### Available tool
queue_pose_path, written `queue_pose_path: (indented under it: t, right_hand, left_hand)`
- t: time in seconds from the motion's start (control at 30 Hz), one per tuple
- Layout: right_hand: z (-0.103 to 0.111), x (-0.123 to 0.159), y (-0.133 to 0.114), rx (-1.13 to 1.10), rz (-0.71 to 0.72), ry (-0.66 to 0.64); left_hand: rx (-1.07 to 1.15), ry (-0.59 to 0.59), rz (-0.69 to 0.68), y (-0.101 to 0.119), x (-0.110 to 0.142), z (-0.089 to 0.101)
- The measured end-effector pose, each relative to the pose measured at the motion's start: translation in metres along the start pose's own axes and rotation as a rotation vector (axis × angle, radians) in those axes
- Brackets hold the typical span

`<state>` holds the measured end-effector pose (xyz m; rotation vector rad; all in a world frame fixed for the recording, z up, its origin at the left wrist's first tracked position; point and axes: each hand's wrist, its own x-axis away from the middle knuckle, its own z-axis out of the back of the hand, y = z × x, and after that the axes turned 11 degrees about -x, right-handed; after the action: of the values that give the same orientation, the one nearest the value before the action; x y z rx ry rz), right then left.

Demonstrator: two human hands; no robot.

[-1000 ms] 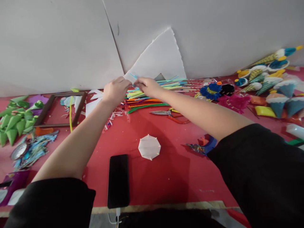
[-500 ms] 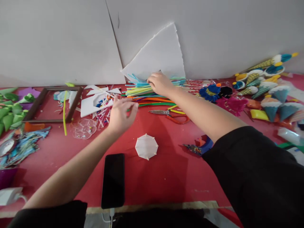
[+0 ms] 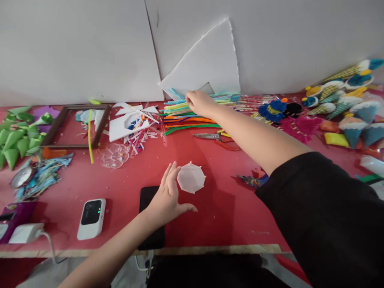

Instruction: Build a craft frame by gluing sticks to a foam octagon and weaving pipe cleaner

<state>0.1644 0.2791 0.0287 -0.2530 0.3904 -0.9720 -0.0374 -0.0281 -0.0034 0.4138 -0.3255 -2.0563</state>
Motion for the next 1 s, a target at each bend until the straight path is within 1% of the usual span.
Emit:
queue_pose_path:
  t: [0.13, 0.2, 0.27, 0.33, 0.43, 0.5, 0.53, 0.57, 0.63, 0.7, 0.73, 0.77, 0.8, 0.87, 0.93, 1.0]
  right_hand:
    - [0.016, -0.002, -0.002, -0.064, 0.021, 0.102]
    - [0.031, 0.0, -0.007, -0.098, 0.032, 0.189]
    - [0.051, 0.002, -0.018, -0.109, 0.06, 0.281]
    - [0.074, 0.004, -0.033, -0.1, 0.083, 0.353]
    - [0.111, 0.014, -0.065, -0.055, 0.033, 0.406]
    - [0.129, 0.033, -0.089, -0.03, 0.001, 0.424]
    - [0.135, 0.047, -0.102, -0.008, -0.031, 0.427]
    - [0.138, 0.064, -0.115, -0.004, -0.024, 0.433]
    - [0.133, 0.106, -0.136, -0.07, 0.066, 0.462]
    - [0.116, 0.15, -0.149, -0.21, 0.181, 0.437]
    - [0.103, 0.17, -0.152, -0.323, 0.17, 0.43]
    - [0.089, 0.189, -0.151, -0.45, 0.133, 0.419]
    - [0.074, 0.204, -0.149, -0.589, 0.064, 0.432]
    - [0.044, 0.226, -0.138, -0.933, -0.103, 0.462]
    - [0.016, 0.239, -0.124, -1.233, -0.285, 0.52]
    - [-0.007, 0.245, -0.112, -1.418, -0.444, 0.587]
  left_hand:
    - [0.053, 0.041, 0.039, 0.001, -0.005, -0.019]
    - [0.057, 0.066, 0.045, 0.0, -0.009, -0.024]
    - [0.05, 0.088, 0.043, 0.0, -0.012, -0.026]
    - [0.028, 0.113, 0.041, 0.001, -0.014, -0.027]
    - [-0.024, 0.151, 0.027, 0.002, -0.014, -0.026]
    - [-0.051, 0.171, 0.002, 0.003, -0.015, -0.025]
    - [-0.058, 0.182, -0.012, 0.002, -0.016, -0.025]
    - [-0.06, 0.195, -0.027, 0.001, -0.017, -0.024]
    - [-0.055, 0.232, -0.059, -0.001, -0.02, -0.024]
    - [-0.047, 0.276, -0.081, -0.004, -0.023, -0.024]
    - [-0.032, 0.291, -0.081, -0.006, -0.025, -0.024]
    - [-0.004, 0.297, -0.075, -0.006, -0.026, -0.024]
    - [0.039, 0.298, -0.068, -0.007, -0.028, -0.024]
    - [0.151, 0.296, -0.057, -0.005, -0.032, -0.023]
    - [0.25, 0.315, -0.063, -0.002, -0.036, -0.023]
    - [0.359, 0.321, -0.065, 0.001, -0.041, -0.024]
